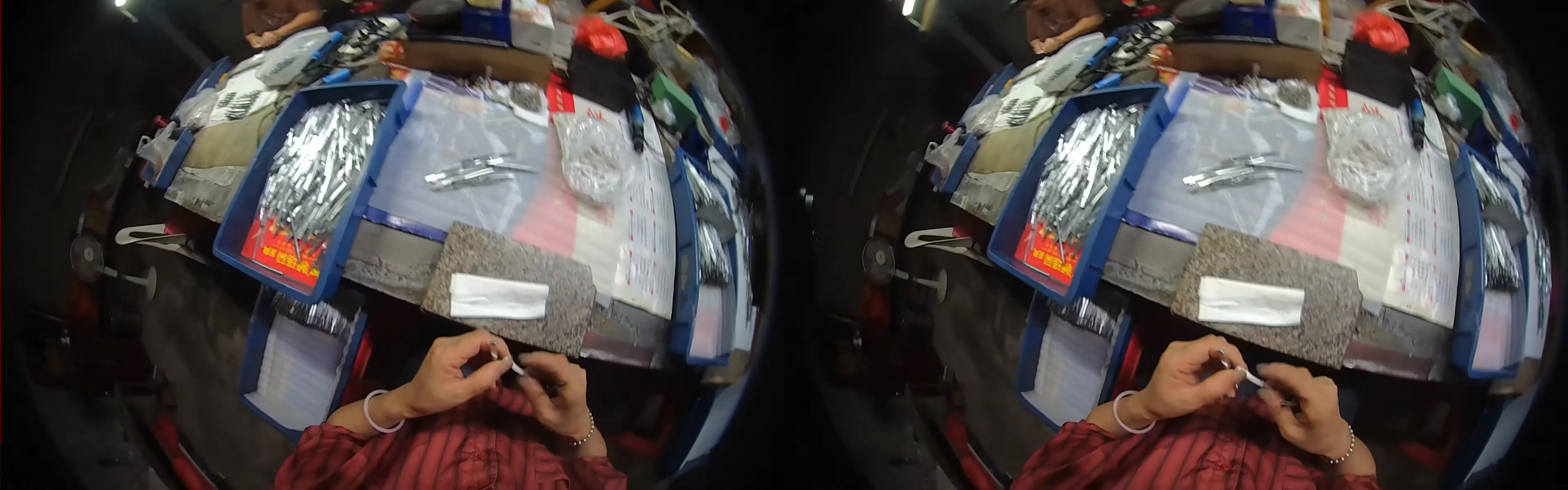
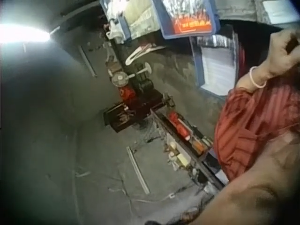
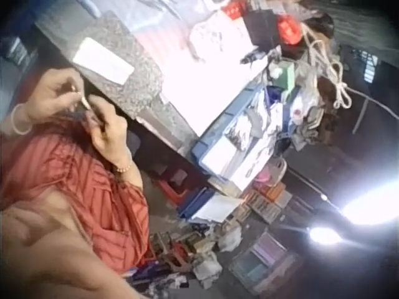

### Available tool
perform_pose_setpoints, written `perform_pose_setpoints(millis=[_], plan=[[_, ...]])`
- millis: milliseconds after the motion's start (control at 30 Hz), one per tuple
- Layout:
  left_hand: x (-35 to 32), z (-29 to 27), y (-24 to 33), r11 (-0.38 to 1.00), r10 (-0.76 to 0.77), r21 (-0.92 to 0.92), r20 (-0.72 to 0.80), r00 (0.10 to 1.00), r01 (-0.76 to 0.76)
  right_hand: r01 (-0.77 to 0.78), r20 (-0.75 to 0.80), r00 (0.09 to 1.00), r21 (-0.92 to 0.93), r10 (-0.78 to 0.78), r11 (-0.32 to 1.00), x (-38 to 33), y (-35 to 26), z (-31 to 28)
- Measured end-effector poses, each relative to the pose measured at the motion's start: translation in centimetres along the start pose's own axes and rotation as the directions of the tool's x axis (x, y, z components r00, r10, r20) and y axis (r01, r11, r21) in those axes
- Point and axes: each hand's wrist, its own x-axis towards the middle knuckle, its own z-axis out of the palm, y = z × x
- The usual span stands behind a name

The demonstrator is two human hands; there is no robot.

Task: Assembling small metal rods and collars using a scribe at a workshop bench.

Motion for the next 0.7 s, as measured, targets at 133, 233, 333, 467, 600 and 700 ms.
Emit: perform_pose_setpoints(millis=[133,233,333,467,600,700], plan=[[-0.5,0.0,-0.8,0.909,-0.112,-0.399,0.050,0.992,0.123,0.102,-0.088,0.992,0.098,-0.093,0.990,-0.6,0.8,0.7],[-0.3,0.2,-1.9,0.823,-0.067,-0.565,0.000,0.998,0.055,0.103,-0.060,0.993,0.094,-0.098,0.990,-0.4,0.7,0.5],[-0.3,0.5,-2.4,0.853,-0.052,-0.520,0.001,0.999,0.045,0.166,-0.061,0.985,0.026,-0.164,0.986,-0.1,0.4,0.5],[-0.5,1.2,-2.2,0.861,-0.107,-0.500,-0.002,0.994,0.092,0.236,-0.102,0.967,0.002,-0.234,0.972,-0.2,1.0,1.0],[-0.8,1.5,-2.4,0.856,-0.147,-0.506,-0.039,0.988,0.107,0.270,-0.118,0.956,-0.011,-0.270,0.963,-0.3,1.2,1.4],[-0.9,1.2,-3.1,0.875,-0.083,-0.483,-0.069,0.994,0.039,0.312,-0.092,0.943,-0.086,-0.319,0.946,-0.1,1.1,1.6]])
